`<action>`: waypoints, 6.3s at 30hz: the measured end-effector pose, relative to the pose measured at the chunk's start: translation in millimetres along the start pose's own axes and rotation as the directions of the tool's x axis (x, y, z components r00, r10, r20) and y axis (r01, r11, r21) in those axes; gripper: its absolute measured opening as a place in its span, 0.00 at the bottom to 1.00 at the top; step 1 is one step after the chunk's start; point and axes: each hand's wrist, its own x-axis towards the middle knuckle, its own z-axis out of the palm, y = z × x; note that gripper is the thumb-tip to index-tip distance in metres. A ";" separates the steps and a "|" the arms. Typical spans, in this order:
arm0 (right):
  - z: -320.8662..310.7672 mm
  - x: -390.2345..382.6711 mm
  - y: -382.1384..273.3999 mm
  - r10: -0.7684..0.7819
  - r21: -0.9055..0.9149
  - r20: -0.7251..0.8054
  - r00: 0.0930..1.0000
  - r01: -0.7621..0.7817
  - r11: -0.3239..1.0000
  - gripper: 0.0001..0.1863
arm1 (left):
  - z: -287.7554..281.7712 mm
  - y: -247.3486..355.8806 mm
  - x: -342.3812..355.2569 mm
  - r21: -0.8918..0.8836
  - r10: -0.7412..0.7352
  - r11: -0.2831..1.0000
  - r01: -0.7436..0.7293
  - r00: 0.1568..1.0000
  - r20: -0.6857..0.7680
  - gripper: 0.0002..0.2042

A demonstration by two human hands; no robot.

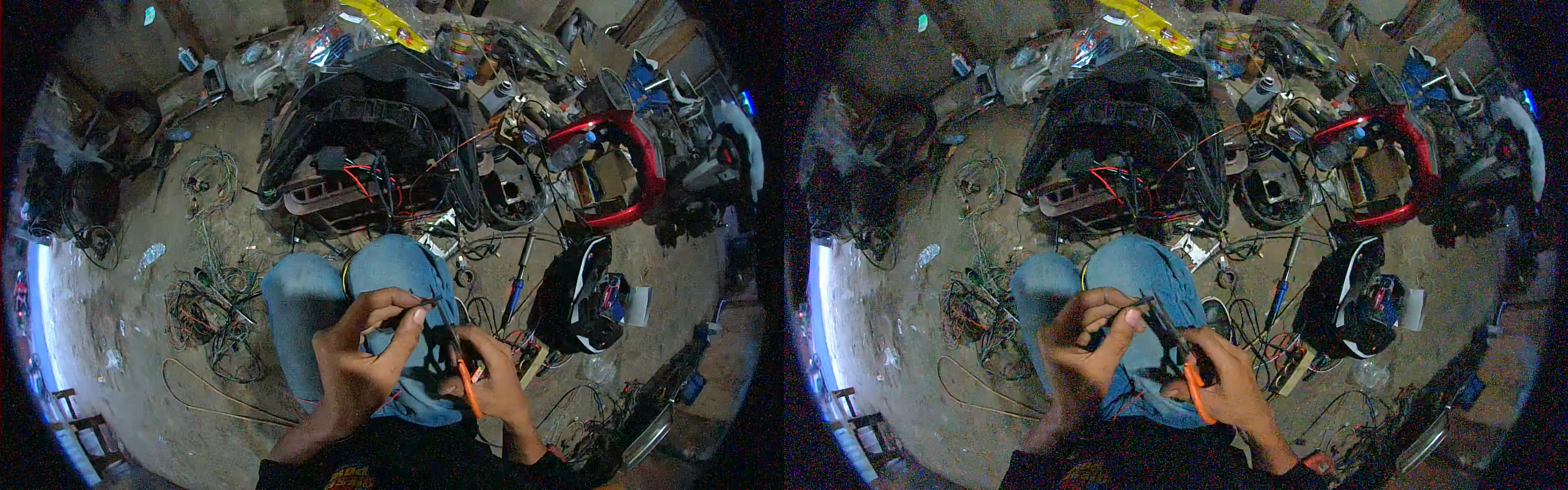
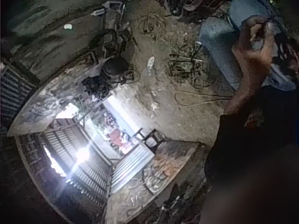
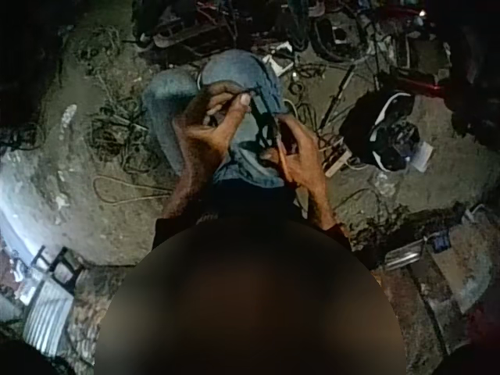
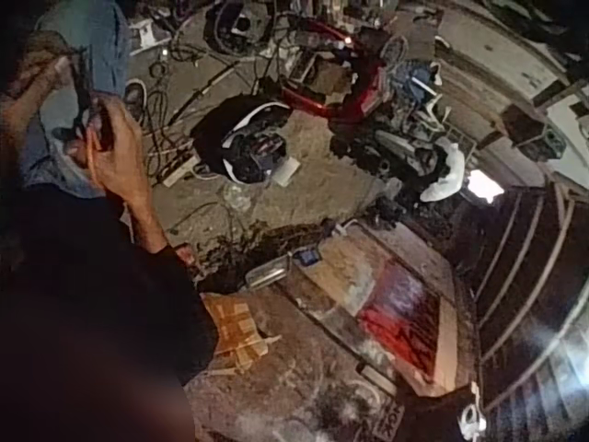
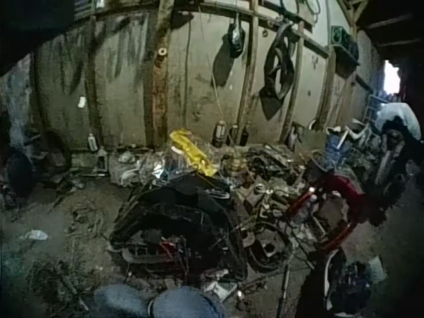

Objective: Splicing, soldering, and taping motorcycle electrical wires.

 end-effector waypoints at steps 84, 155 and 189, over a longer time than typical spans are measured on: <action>-5.5 -0.5 9.1 0.005 0.585 0.478 0.878 -0.322 0.744 0.31 | -62.1 37.4 55.3 0.155 -0.131 0.988 0.024 0.670 0.731 0.09; -78.0 270.2 150.5 -0.025 0.097 -0.779 0.626 0.161 0.982 0.15 | -78.5 -2.1 -0.4 -0.014 0.094 0.995 -0.094 0.996 -0.004 0.13; 44.8 30.8 -41.9 -0.018 0.770 0.179 0.984 -0.129 0.625 0.06 | -71.1 -10.6 -25.7 0.391 0.486 0.796 -0.463 0.873 0.045 0.15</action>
